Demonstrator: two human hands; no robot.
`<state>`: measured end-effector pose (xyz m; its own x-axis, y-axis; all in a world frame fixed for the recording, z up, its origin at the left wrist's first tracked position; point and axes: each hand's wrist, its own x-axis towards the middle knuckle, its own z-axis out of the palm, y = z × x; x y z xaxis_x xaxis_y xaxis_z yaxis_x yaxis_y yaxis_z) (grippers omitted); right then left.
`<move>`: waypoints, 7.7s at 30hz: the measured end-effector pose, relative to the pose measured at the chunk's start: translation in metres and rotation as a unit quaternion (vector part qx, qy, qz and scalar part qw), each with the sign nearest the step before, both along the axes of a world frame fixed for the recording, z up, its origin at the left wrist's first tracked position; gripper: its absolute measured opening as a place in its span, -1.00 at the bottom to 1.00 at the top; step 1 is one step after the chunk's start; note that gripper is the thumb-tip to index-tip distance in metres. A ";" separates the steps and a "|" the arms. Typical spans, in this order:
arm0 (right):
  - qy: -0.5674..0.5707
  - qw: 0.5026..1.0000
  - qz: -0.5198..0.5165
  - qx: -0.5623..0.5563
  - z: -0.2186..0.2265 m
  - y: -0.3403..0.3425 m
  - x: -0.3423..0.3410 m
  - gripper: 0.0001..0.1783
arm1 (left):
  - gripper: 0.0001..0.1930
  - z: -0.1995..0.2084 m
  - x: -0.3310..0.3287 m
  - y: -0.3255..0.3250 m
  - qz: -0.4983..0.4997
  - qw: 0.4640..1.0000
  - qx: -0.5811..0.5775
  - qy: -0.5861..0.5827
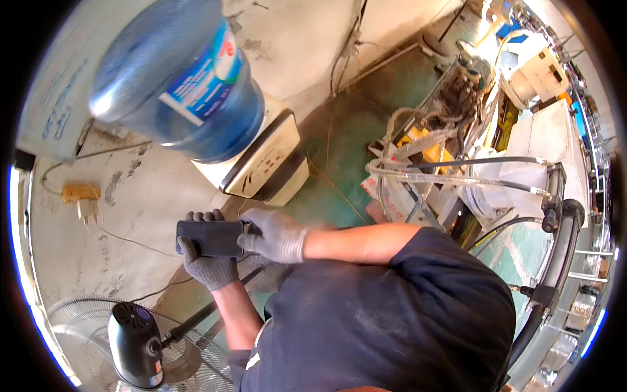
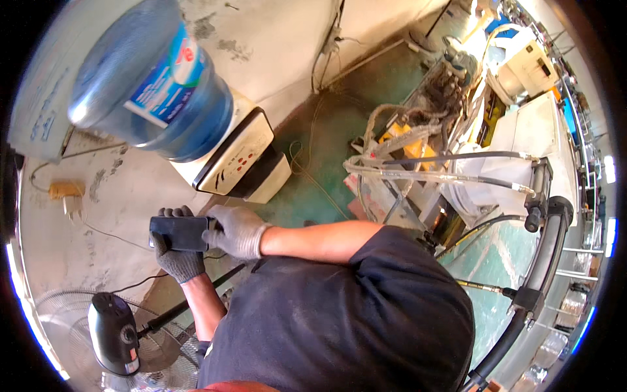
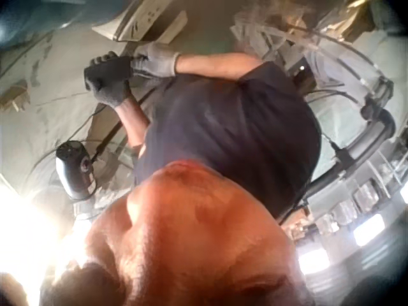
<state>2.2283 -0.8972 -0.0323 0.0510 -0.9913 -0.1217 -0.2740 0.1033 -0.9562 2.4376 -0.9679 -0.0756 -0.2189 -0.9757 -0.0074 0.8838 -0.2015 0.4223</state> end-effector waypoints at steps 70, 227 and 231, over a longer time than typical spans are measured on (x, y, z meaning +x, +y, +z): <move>0.292 0.520 -0.586 -0.548 0.166 -0.411 -0.909 -0.67 | -0.78 -0.052 -0.443 -0.262 -0.102 0.860 0.383 -0.320; 0.031 -0.691 0.672 -0.264 0.011 1.716 0.341 -0.51 | -0.54 -0.164 -0.113 1.545 0.560 0.127 0.764 0.293; 0.057 -0.748 0.600 -0.279 0.006 1.769 0.309 -0.47 | -0.72 -0.051 -0.083 1.646 0.642 0.052 0.726 0.243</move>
<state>2.5372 0.8723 -0.0264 -0.7933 -0.1278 -0.5952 0.4155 0.6009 -0.6829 2.3543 0.6783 -0.1268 -0.2984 0.7622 -0.5745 0.3986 0.6465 0.6505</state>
